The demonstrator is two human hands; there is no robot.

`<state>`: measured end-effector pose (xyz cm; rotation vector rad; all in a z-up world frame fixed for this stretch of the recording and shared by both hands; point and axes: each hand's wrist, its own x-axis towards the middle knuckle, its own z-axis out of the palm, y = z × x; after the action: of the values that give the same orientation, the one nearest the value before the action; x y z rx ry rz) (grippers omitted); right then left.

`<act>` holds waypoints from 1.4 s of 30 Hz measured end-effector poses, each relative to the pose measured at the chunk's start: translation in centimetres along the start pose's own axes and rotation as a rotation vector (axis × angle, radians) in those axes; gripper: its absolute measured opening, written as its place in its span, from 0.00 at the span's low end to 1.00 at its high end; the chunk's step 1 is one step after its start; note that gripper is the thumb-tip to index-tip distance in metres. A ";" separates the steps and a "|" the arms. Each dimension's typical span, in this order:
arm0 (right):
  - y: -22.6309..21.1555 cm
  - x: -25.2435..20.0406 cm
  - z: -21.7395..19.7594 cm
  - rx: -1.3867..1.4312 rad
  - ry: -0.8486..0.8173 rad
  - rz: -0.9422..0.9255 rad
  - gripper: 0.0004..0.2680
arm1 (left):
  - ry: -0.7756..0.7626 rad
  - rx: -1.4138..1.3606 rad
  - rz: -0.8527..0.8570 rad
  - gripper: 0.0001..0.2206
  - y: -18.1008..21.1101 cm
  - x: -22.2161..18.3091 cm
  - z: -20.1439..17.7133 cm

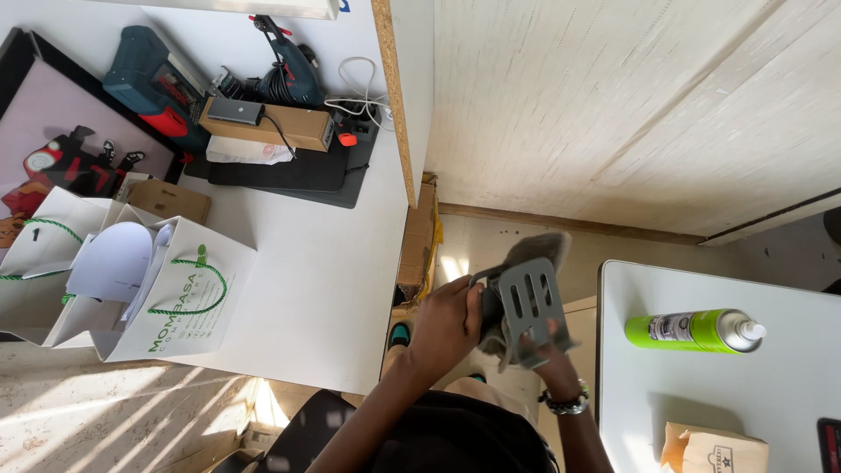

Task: Cleaning a metal bracket with a cloth and organizing items on a workbench

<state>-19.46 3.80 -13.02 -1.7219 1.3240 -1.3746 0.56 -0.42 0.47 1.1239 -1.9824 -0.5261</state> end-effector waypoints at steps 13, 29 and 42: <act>-11.2 6.0 1.6 0.055 0.522 -0.064 0.16 | -0.117 -0.539 -0.430 0.30 -0.1 -0.9 0.7; 9.3 -2.3 0.2 -0.181 0.257 0.236 0.21 | -0.231 -0.322 -0.256 0.19 -0.4 -0.8 1.8; -7.9 6.3 9.8 1.104 0.236 1.121 0.31 | 0.231 -0.057 -0.634 0.16 -10.9 -10.2 -5.3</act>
<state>-7.66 -0.65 -6.84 -0.0160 0.9824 -1.1719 13.61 2.72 -7.97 1.6973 -1.3833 -0.7283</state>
